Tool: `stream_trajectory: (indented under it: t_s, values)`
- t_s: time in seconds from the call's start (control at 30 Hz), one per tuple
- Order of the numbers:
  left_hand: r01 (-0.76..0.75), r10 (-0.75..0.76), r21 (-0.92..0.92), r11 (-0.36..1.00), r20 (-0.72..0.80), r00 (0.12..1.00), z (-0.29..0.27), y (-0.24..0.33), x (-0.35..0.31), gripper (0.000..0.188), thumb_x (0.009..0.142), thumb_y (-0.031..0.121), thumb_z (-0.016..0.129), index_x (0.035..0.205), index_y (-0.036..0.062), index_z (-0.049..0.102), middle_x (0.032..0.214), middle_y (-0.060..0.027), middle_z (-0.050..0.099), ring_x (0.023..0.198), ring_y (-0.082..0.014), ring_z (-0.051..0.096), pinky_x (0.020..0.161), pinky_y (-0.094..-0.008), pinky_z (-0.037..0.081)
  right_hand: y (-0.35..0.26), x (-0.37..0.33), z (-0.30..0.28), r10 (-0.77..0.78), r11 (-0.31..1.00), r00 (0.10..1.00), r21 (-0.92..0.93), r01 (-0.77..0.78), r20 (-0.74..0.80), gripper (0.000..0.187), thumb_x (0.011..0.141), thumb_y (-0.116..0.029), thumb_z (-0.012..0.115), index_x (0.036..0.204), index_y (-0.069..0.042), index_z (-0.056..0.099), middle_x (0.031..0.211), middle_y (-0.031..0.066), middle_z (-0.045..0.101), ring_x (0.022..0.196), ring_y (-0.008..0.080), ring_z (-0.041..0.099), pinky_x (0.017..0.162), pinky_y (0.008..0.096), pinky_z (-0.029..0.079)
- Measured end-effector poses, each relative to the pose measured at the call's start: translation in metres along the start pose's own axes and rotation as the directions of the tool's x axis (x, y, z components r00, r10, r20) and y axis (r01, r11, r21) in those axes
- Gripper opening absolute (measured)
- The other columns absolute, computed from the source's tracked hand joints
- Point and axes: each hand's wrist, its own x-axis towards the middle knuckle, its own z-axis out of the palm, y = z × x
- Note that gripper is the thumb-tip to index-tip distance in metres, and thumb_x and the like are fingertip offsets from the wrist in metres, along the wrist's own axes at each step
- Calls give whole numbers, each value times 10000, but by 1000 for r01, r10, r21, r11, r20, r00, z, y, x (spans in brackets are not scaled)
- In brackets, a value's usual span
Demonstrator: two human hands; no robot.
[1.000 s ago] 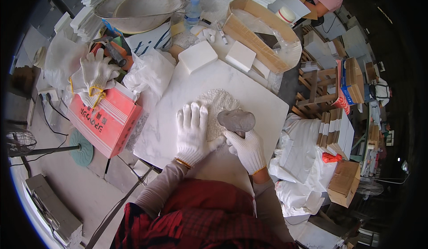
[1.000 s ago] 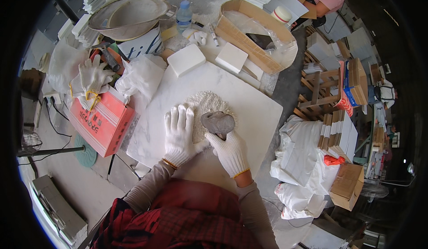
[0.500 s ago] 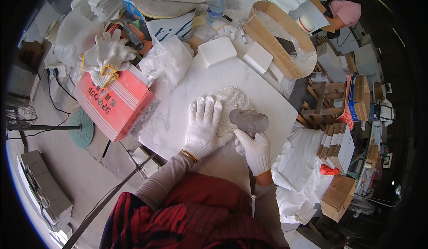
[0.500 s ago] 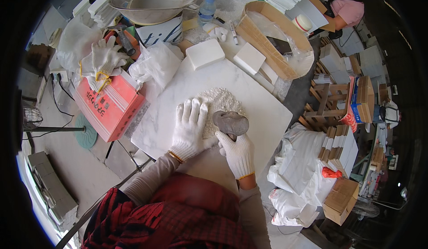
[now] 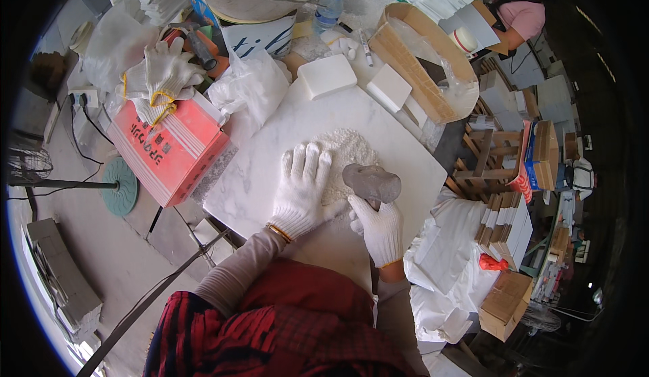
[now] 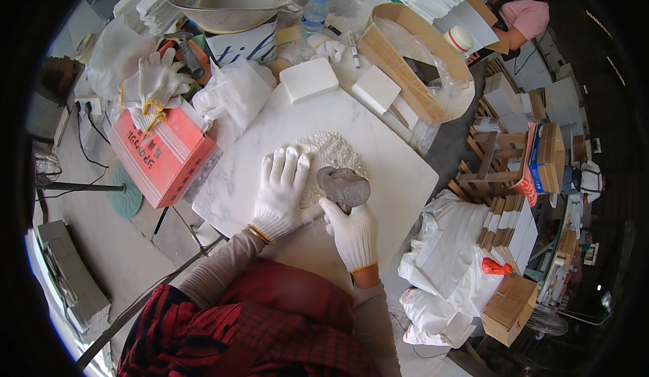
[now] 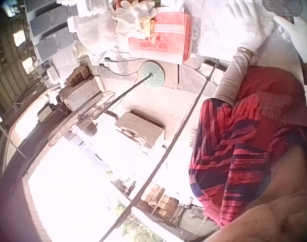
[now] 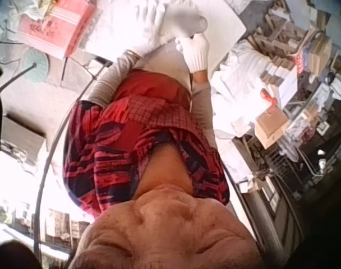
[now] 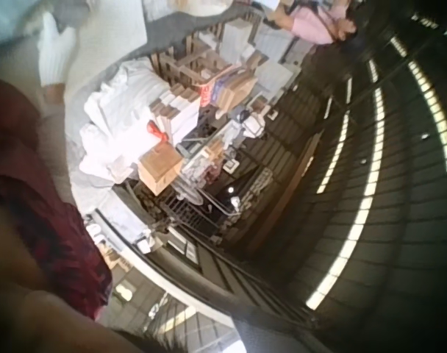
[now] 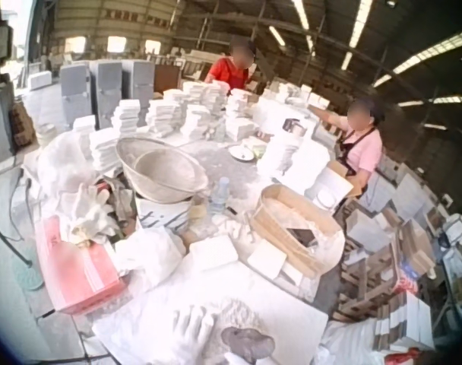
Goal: The person uses a hammer to crush a pile of white granular material on a white board. They repeatedly strike the material, occasionally spreading it with their gloved hands to continue the process.
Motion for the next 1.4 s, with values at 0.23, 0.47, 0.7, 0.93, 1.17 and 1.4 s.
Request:
stream_trajectory:
  t_s: [0.23,0.47,0.7,0.93,1.17,1.4]
  values:
    - [-11,9,88,996,27,1000,2,0,-2,935,748,547,751,1421,-30,453,1376,-247,463,1345,-432,416,1160,-590,304,42,30,8,-24,981,999,-193,30,30,221,928,-197,778,1004,-63,620,682,14,576,483,80,486,431,235,366]
    - [22,-22,17,1000,-7,1000,9,-3,-7,989,724,558,748,1442,-46,434,1414,-264,450,1378,-452,394,1183,-595,282,-5,0,1,-14,1000,999,13,13,41,196,936,-198,776,1012,-61,659,705,25,600,518,75,518,468,228,390]
    - [-8,4,86,996,48,999,3,0,-3,989,742,575,750,1450,-40,437,1424,-264,448,1373,-449,394,1178,-587,292,65,41,3,-384,860,923,-351,370,32,172,960,-184,749,1024,-49,665,731,35,623,548,73,550,485,231,406]
    - [25,-25,9,1000,2,1000,8,-1,-7,982,726,544,750,1448,-43,437,1432,-268,447,1394,-460,378,1190,-598,274,-1,4,-2,68,997,995,31,-70,74,162,955,-153,745,1039,-44,658,740,25,627,553,67,542,487,223,408]
    - [-11,11,23,1000,7,1000,6,2,-3,968,733,545,750,1436,-45,443,1419,-259,450,1378,-448,395,1179,-595,285,57,30,2,-112,968,993,-222,115,29,197,951,-191,756,960,-37,634,704,11,606,540,67,525,478,237,395]
    - [4,-4,46,999,0,1000,3,3,-1,961,737,556,743,1430,-40,446,1399,-247,459,1354,-437,413,1168,-596,291,-1,8,2,65,996,995,54,-69,75,218,957,-223,755,1000,-36,651,730,31,624,545,70,539,480,224,406]
